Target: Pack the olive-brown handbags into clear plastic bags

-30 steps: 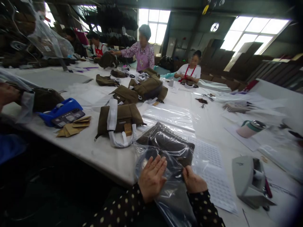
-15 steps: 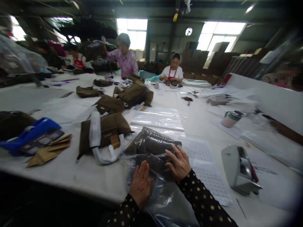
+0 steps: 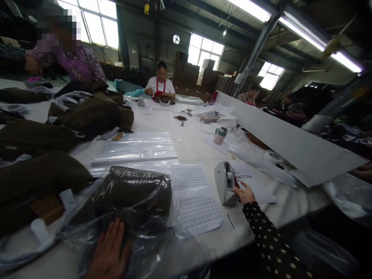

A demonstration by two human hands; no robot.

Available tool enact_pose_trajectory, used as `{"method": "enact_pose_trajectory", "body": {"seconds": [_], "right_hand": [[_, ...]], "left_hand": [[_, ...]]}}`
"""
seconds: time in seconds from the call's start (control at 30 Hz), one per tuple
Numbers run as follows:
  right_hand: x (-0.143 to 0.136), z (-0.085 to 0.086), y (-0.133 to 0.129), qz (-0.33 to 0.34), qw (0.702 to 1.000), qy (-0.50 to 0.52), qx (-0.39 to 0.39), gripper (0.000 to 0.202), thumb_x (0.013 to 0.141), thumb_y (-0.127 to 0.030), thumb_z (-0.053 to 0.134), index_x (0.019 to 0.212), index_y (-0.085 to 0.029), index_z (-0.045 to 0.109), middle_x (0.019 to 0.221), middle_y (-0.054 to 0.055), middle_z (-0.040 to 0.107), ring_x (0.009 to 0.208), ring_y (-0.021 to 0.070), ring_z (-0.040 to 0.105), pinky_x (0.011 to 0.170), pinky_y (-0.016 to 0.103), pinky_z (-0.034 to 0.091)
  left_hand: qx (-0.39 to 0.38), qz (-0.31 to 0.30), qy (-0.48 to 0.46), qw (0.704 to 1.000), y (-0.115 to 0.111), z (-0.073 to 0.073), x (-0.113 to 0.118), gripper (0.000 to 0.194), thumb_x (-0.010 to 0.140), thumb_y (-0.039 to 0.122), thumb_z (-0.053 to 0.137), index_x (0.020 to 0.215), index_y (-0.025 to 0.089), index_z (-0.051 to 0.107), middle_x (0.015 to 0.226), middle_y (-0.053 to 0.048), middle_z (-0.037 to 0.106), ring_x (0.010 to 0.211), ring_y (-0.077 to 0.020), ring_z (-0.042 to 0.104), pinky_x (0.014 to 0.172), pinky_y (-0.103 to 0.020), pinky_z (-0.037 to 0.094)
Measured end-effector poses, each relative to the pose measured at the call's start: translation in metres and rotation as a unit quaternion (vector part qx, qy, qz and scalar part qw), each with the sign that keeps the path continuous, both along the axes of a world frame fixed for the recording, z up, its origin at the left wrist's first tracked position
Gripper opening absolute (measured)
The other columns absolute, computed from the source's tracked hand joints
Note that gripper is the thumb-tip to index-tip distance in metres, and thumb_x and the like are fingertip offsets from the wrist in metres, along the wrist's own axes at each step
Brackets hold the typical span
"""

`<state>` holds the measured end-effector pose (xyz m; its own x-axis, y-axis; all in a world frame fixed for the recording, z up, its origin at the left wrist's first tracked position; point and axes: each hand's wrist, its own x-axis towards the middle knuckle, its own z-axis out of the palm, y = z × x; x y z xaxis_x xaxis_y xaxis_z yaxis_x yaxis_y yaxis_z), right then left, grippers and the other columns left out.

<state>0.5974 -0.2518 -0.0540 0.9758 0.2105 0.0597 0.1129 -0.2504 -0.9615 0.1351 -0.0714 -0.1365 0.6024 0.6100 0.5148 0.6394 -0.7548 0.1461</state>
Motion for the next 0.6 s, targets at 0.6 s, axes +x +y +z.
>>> {"method": "enact_pose_trajectory", "body": {"seconds": [0.6], "right_hand": [[-0.073,0.045,0.018,0.288,0.921,-0.084,-0.25,0.035,0.055,-0.055,0.064,0.051,-0.021,0.061,0.045,0.0,0.054,0.045,0.0148,0.049,0.047,0.027,0.038]], "left_hand": [[-0.03,0.018,-0.004,0.999,-0.011,0.014,0.002,0.067,0.086,0.032,0.042,0.142,0.013,0.01,0.14,-0.013,0.036,0.127,-0.0269,0.035,0.102,-0.045,0.032]]}}
